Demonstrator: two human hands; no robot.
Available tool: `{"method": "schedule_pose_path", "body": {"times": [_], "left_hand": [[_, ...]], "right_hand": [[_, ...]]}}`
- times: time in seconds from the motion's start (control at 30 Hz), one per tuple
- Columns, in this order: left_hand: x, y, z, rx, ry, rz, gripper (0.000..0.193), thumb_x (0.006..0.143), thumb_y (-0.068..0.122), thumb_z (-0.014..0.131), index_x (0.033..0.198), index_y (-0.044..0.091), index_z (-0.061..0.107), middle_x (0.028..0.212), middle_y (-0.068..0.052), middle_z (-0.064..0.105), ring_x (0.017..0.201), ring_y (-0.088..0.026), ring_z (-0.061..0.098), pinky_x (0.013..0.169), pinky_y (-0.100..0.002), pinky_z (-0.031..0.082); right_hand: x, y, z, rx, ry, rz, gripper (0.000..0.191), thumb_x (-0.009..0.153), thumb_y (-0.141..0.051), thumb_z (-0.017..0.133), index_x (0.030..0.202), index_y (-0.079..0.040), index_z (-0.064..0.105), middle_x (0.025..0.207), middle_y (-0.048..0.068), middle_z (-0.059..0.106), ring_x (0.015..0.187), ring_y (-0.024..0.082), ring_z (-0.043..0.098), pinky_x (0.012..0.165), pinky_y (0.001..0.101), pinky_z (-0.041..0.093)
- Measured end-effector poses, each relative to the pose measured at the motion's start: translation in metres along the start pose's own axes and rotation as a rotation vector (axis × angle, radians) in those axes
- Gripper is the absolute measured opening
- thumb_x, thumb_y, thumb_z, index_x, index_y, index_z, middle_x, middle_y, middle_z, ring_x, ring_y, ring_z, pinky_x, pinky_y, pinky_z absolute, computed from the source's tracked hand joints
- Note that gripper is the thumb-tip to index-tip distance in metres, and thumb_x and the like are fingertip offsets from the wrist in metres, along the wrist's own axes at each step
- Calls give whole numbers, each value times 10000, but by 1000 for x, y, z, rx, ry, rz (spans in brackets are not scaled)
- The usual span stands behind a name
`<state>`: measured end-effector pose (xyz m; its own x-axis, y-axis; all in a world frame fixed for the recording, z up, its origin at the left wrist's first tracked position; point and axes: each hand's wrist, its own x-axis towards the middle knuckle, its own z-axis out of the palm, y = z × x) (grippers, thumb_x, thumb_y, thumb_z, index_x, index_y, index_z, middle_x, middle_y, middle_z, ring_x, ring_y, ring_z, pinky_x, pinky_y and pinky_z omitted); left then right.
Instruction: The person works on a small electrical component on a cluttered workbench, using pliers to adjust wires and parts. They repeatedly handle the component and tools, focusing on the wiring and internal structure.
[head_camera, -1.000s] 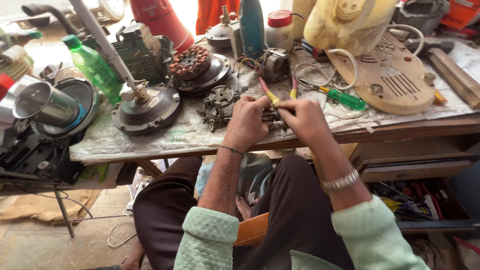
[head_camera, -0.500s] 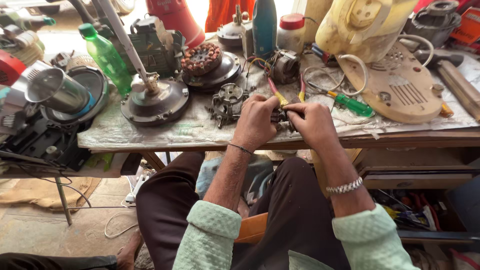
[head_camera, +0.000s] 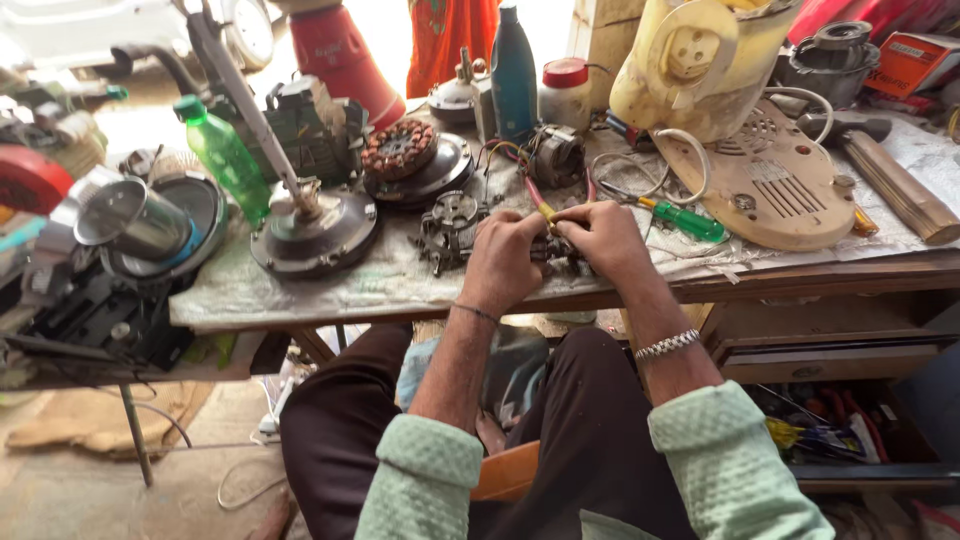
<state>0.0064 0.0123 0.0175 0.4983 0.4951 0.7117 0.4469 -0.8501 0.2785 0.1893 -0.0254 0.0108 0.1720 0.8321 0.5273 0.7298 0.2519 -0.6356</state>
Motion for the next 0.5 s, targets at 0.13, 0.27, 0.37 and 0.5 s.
{"method": "schedule_pose_path", "body": {"times": [0.13, 0.27, 0.37, 0.5], "left_hand": [[1, 4, -3, -11, -6, -15, 356, 645, -17, 717, 996, 37, 710, 855, -144, 745, 1046, -345, 680, 987, -480, 483], [2, 4, -3, -4, 14, 4, 360, 643, -5, 729, 999, 47, 711, 868, -150, 744, 1048, -355, 680, 973, -479, 484], [-1, 4, -2, 6, 6, -2, 389, 643, -10, 726, 1027, 53, 717, 909, -151, 749, 1056, -351, 684, 982, -468, 489], [3, 3, -5, 17, -44, -20, 349, 658, 45, 775, 999, 38, 699, 867, -136, 755, 1053, -349, 694, 974, -485, 496]], "right_hand": [[-5, -6, -2, 16, 18, -38, 255, 891, -194, 726, 1111, -83, 791, 967, 164, 782, 854, 251, 774, 753, 356, 575], [-24, -7, -3, 8, 54, 4, 271, 883, -183, 713, 1123, -85, 793, 951, 171, 775, 805, 267, 770, 733, 365, 570], [-18, -6, -3, 16, 36, -34, 243, 907, -203, 734, 1104, -69, 785, 950, 167, 780, 831, 247, 772, 741, 354, 576], [-7, -4, -3, 3, 11, -47, 246, 901, -178, 732, 1118, -79, 794, 914, 164, 779, 775, 223, 746, 712, 346, 560]]}}
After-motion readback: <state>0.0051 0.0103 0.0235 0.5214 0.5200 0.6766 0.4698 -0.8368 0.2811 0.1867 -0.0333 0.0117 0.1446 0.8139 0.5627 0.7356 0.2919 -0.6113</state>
